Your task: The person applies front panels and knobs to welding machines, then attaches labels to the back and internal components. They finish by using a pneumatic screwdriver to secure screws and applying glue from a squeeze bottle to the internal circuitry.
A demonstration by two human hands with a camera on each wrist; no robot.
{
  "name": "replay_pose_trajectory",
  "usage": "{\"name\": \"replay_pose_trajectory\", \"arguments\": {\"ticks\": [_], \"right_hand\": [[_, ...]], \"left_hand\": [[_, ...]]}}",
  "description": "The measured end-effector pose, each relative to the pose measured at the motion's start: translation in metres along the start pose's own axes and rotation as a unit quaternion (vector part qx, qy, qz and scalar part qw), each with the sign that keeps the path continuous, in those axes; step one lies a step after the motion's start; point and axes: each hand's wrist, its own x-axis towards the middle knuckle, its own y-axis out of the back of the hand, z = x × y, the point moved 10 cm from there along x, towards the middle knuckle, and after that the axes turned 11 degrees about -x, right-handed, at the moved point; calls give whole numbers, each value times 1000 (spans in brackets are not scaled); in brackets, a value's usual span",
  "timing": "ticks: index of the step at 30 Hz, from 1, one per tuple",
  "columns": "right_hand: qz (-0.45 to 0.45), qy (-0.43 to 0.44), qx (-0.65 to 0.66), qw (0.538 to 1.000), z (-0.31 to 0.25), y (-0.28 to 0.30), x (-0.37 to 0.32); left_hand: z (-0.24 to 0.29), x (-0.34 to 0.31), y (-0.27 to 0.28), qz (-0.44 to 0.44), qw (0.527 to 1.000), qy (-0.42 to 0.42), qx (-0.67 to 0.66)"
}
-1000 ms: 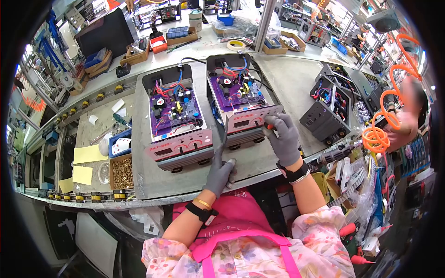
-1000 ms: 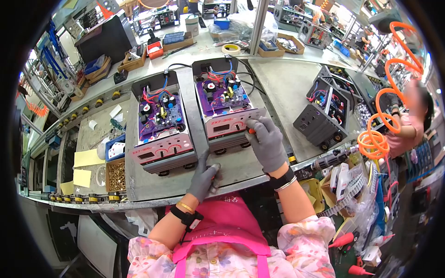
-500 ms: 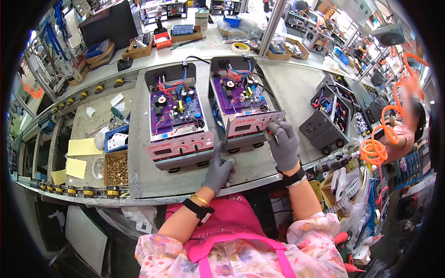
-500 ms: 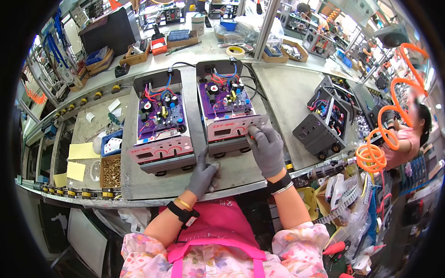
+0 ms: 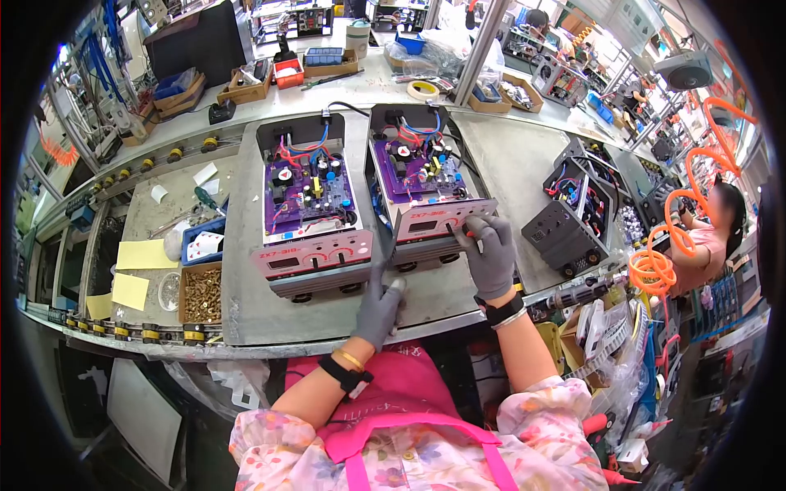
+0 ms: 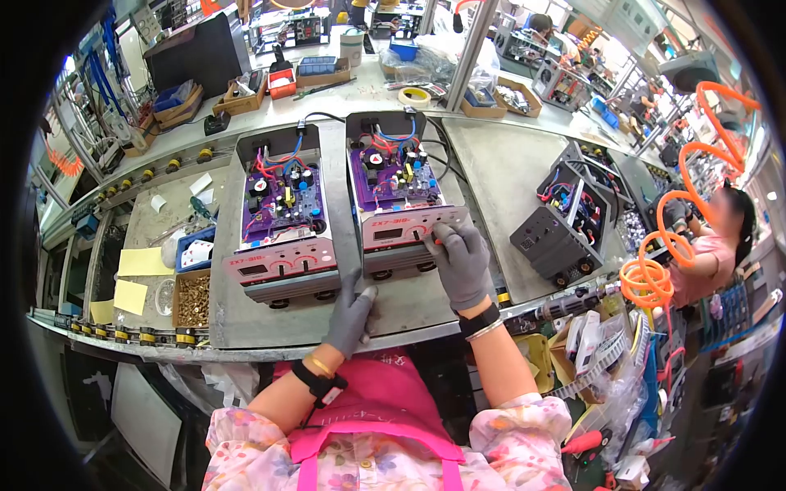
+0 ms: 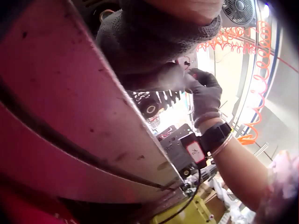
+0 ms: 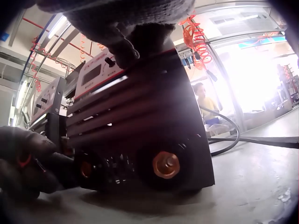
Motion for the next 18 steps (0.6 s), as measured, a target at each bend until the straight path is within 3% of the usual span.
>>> {"name": "replay_pose_trajectory", "arguments": {"ticks": [1, 4, 6, 8, 11, 14, 17, 18], "right_hand": [[-14, 4, -19, 1000, -6, 3, 4], [-13, -120, 90, 989, -12, 18, -14], [-228, -80, 281, 929, -53, -6, -24], [-305, -45, 371, 876, -96, -14, -30], [-347, -56, 354, 867, -107, -28, -49], [-301, 8, 339, 891, -111, -24, -45], [-227, -9, 308, 924, -100, -6, -40], [-249, -90, 353, 897, -90, -12, -44]], "left_hand": [[-4, -7, -1, 0, 999, 31, -28], [-10, -30, -7, -20, 986, 103, -129], [-9, -36, -14, -70, 969, 120, -204], [-9, -38, -12, -58, 971, 132, -189], [-11, -33, -15, -75, 972, 129, -179], [-13, -38, -14, -75, 965, 156, -199], [-2, -43, -19, -89, 957, 136, -239], [3, -44, -24, -119, 955, 132, -239]]}}
